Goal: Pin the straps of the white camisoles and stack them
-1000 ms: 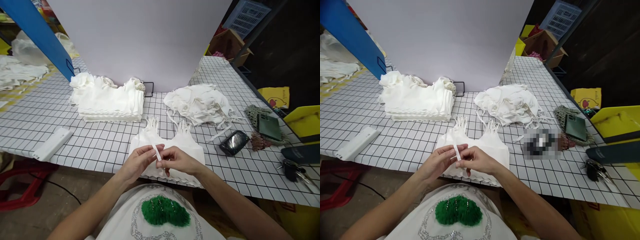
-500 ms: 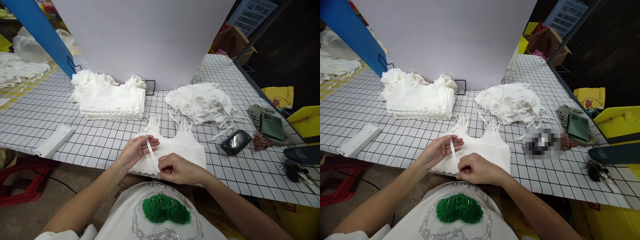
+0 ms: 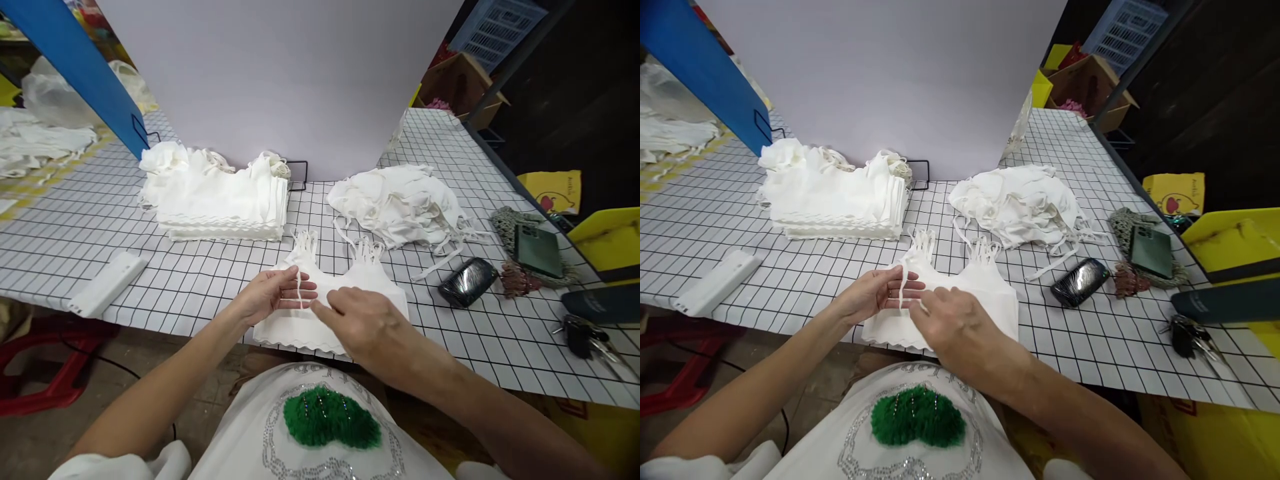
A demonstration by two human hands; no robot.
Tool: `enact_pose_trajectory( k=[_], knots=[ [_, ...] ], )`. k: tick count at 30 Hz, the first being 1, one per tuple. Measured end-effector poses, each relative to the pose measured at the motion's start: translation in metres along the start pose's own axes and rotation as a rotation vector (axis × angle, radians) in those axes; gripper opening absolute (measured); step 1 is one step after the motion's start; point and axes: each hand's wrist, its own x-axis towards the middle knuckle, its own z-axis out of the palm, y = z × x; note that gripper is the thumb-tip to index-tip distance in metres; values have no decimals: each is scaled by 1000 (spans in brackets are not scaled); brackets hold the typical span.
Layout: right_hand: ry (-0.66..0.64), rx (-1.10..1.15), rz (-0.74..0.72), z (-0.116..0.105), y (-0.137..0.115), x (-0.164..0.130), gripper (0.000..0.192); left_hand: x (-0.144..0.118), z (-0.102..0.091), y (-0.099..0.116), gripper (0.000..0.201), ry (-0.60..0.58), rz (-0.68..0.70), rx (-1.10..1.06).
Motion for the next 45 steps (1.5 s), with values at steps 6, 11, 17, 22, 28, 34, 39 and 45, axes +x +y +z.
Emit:
enact_pose_trajectory(
  k=[6,11,17,22,28,34,39,45],
  knots=[
    [-62,416,166,28,7,1,18,2,5,-5,23,-10,86,-127],
    [-7,1152,580,66,40,33,26,6,4,-7,19,-32,130,-131],
    [-212,1388,477,78,35,45,39,7,4,-4,16,45,183,-122],
    [-269,1146,357,60,24,21,32,14,1,7,15,154,159,-200],
    [-472,1241,311,46,29,-1,31,29,-4,12,18,249,155,-251],
    [-462,1588,410,41,45,8,30,35,-7,8,19,141,177,-344],
    [-126,1720,570,42,69,35,32,30,-10,11,20,-13,145,-273],
    [-23,1754,662,46,82,51,33,10,-1,0,31,71,262,24]
  ],
)
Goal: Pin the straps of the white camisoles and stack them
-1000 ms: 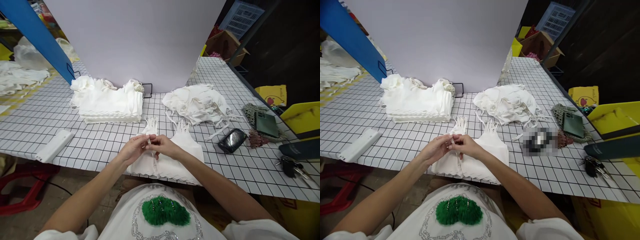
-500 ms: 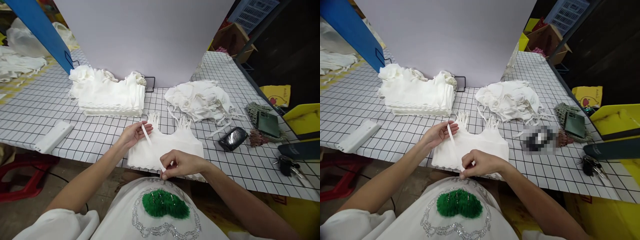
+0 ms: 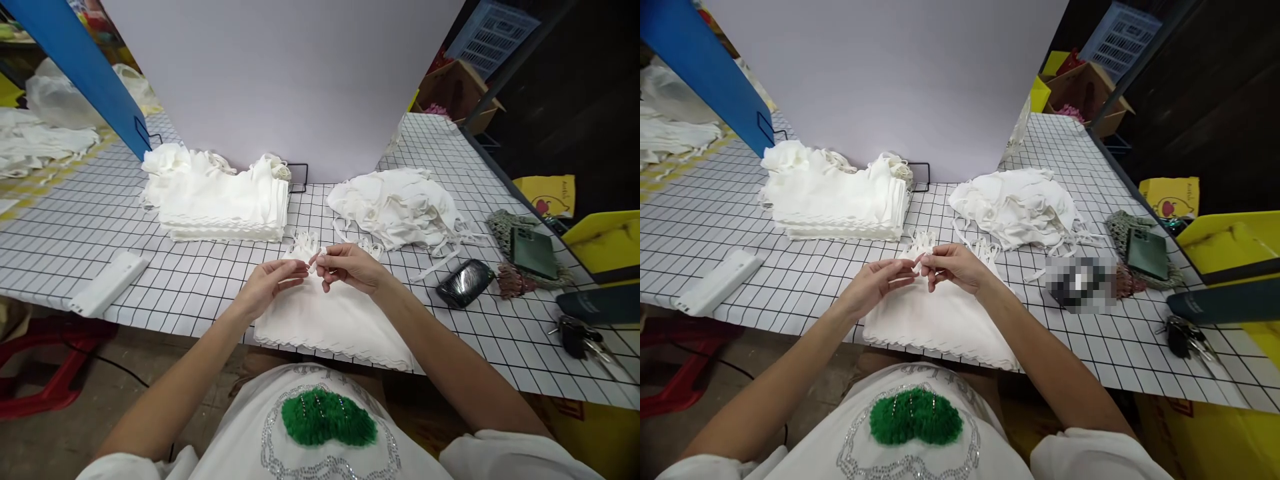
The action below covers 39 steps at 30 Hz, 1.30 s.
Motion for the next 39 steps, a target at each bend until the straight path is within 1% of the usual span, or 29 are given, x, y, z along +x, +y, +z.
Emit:
enact_pose_trajectory(
  k=[2,5,7,10,12,15,16,19,21,23,24,25,26,27,28,29,31,33,35,39],
  knots=[
    [25,13,2,0,2,2,34,-5,7,-4,35,-5,47,22],
    [66,18,-5,-2,5,3,37,-6,15,-7,31,72,114,42],
    [107,-59,-15,-5,6,2,38,-4,18,-5,28,111,152,75],
    [176,-217,-55,-12,6,-2,39,-2,20,1,26,121,199,150],
    [171,-222,-83,-15,5,-4,39,0,23,4,26,82,188,194],
    [130,-143,-107,-13,5,-5,39,3,28,1,34,1,130,178],
    [130,-124,-115,-12,6,-4,39,5,29,-2,34,3,126,159],
    [129,-127,-106,-11,12,-1,40,9,31,-9,30,61,155,124],
    [205,-225,-146,-12,15,-1,39,10,31,-10,29,88,171,151],
    [303,-413,-284,-14,16,-3,38,10,29,-6,27,93,190,229],
    [305,-517,-361,-15,15,-4,39,9,28,-4,26,85,203,281],
    [261,-607,-421,-15,14,-5,40,8,27,-1,25,70,219,329],
    [177,-674,-450,-15,12,-5,38,8,27,1,25,52,235,370],
    [84,-717,-451,-15,11,-6,34,7,26,3,24,42,252,399],
    [17,-746,-438,-14,11,-5,30,7,25,4,23,43,269,416],
    [-8,-766,-427,-14,11,-4,26,7,24,5,23,56,286,428],
    [22,-786,-422,-13,13,-1,25,8,22,5,22,99,309,454],
    [59,-779,-409,-11,16,1,29,8,20,3,21,127,319,483],
    [73,-746,-391,-9,18,2,31,9,18,2,20,131,321,510],
    [110,-664,-411,-7,19,3,22,10,15,3,16,95,330,566]
  ],
)
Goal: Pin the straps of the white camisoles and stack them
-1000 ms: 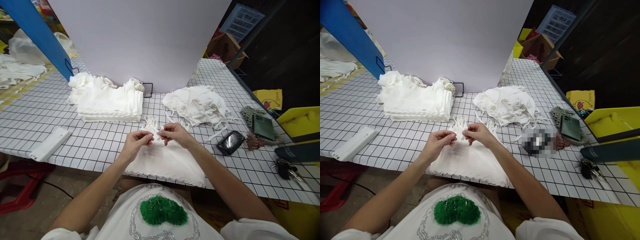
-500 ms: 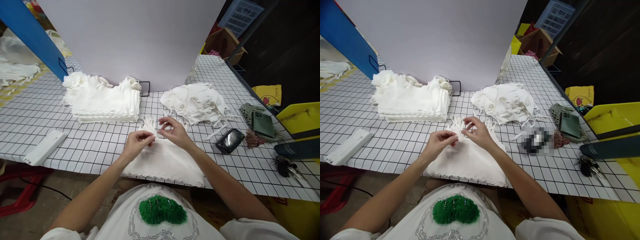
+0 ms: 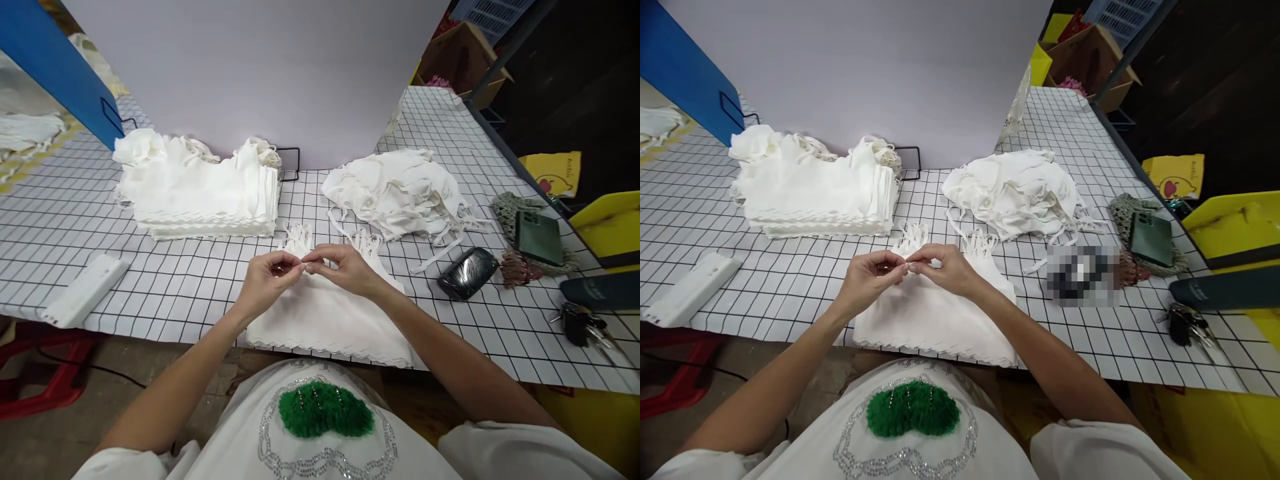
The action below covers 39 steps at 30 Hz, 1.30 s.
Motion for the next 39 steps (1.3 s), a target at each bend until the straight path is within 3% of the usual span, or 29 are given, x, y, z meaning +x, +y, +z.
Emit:
enact_pose_trajectory(
  k=[6,11,18,30,39],
  knots=[
    [31,-53,75,-6,6,1,20,-3,-2,-21,13,-79,125,314],
    [48,-76,112,-2,21,-3,17,-5,5,-41,16,-82,110,585],
    [3,-287,-125,6,41,-11,16,-5,10,-50,5,-61,152,477],
    [-27,-426,-274,13,45,-16,16,-5,12,-56,10,-52,196,482],
    [-26,-435,-332,13,51,-14,14,-7,11,-56,6,-72,268,600]
  ],
)
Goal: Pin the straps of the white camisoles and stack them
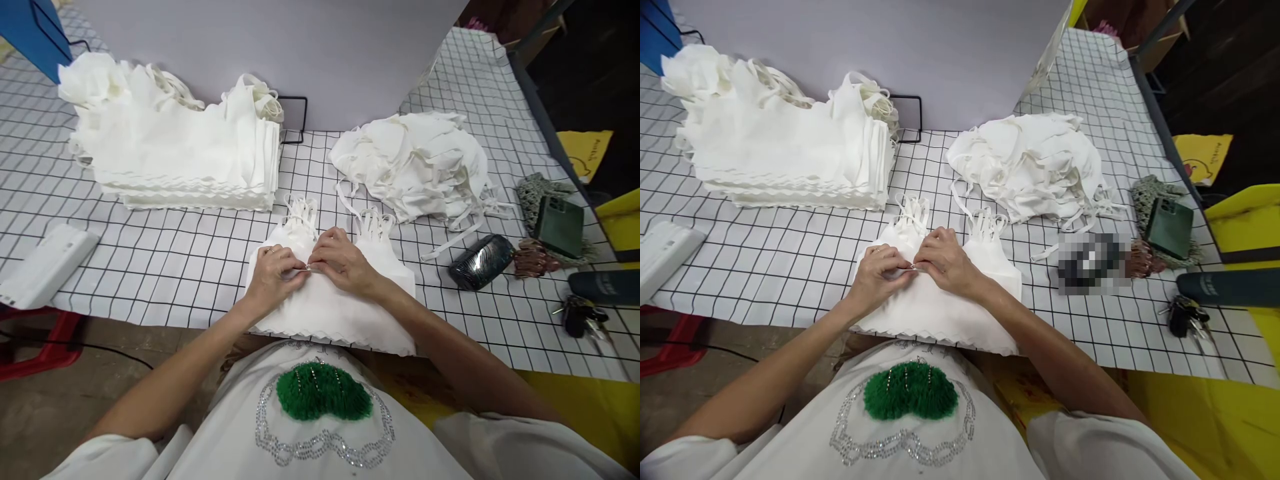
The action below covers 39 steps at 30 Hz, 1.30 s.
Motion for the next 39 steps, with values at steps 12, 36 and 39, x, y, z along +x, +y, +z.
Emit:
enact_pose_trajectory(
  k=[12,36,39],
  knots=[
    [0,4,-4,1,1,-1,14,-1,2,-3,5,27,41,17],
    [-533,-77,143,-57,2,67,31,7,-9,0,7,-111,-136,-91],
    [-455,-139,110,-69,6,102,48,8,-12,1,9,-132,-144,-80]
  ],
)
